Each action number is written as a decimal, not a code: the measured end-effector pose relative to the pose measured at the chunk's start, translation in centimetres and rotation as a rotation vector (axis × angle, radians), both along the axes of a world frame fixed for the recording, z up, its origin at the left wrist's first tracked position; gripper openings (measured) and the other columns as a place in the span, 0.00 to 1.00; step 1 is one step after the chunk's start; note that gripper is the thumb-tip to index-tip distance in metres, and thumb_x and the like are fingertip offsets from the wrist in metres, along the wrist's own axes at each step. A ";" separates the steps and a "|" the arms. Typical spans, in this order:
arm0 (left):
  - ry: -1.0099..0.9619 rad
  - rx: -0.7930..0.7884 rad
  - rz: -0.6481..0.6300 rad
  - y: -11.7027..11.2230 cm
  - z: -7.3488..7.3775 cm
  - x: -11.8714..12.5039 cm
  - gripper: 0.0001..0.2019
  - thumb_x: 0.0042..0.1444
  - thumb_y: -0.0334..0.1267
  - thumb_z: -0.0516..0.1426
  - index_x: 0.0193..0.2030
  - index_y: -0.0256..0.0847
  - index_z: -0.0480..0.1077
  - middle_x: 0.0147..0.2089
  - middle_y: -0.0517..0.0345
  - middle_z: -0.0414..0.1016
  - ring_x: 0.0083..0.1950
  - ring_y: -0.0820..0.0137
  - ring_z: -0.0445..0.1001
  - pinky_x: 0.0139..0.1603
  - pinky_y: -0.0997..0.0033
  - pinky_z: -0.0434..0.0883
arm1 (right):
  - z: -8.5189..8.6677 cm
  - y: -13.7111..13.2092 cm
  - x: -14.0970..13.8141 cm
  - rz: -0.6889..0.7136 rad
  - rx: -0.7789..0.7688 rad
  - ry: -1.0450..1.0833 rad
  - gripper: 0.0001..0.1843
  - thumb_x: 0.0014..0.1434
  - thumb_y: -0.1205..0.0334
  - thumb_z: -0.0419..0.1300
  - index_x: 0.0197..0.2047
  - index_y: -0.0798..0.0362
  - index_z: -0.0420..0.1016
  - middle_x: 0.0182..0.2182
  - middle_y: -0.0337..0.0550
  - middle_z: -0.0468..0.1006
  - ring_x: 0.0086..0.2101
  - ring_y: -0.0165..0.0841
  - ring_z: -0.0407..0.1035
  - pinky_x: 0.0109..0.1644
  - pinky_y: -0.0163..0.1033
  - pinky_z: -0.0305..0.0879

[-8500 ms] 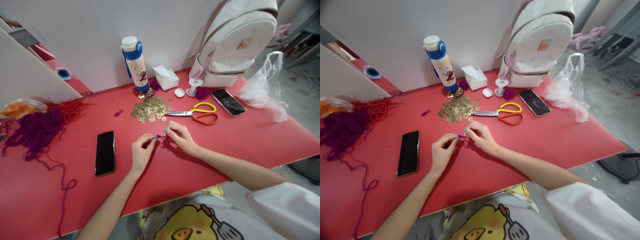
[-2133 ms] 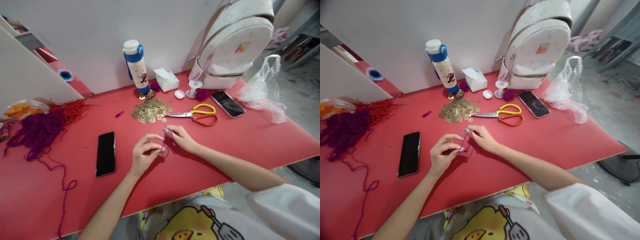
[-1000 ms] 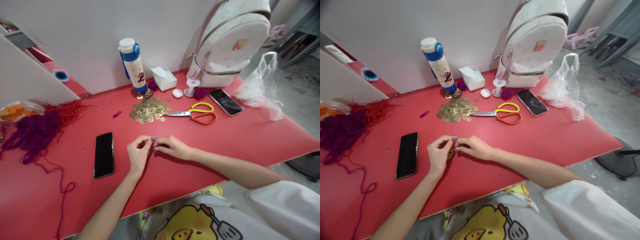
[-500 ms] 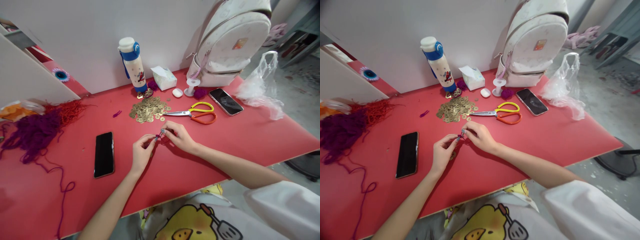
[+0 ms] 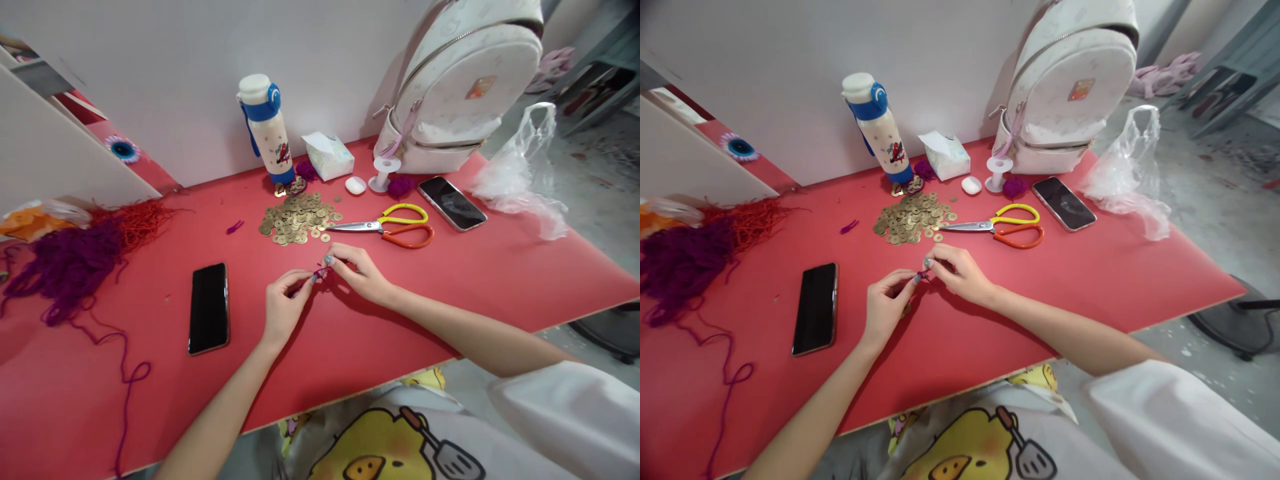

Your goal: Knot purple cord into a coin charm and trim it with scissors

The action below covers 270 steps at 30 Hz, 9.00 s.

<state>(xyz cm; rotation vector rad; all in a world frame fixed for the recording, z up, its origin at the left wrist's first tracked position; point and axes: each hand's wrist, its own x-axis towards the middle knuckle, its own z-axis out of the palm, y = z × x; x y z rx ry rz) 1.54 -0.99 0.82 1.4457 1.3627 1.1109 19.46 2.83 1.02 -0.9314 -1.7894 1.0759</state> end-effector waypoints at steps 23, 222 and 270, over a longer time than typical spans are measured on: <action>0.004 0.061 -0.015 0.0 -0.2 -0.4 0.04 0.55 0.34 0.61 0.33 0.41 0.79 0.35 0.56 0.81 0.35 0.70 0.78 0.34 0.74 0.74 | -0.9 1.1 0.5 0.102 -0.032 0.042 0.03 0.56 0.64 0.68 0.36 0.51 0.81 0.31 0.39 0.68 0.34 0.32 0.64 0.40 0.39 0.64; -0.205 -0.021 0.117 0.3 0.2 -0.5 0.06 0.50 0.40 0.67 0.28 0.39 0.79 0.31 0.55 0.80 0.32 0.70 0.76 0.33 0.74 0.75 | -1.3 -0.4 -0.4 0.044 0.260 -0.280 0.06 0.64 0.65 0.57 0.45 0.50 0.70 0.43 0.47 0.72 0.44 0.38 0.65 0.47 0.43 0.66; -0.028 -0.093 0.039 0.0 -0.4 -0.2 0.08 0.55 0.39 0.62 0.38 0.40 0.81 0.39 0.51 0.82 0.26 0.73 0.73 0.21 0.77 0.67 | -1.5 -0.6 -0.8 -0.174 0.012 0.087 0.07 0.64 0.59 0.59 0.35 0.52 0.73 0.28 0.40 0.74 0.29 0.31 0.63 0.33 0.37 0.62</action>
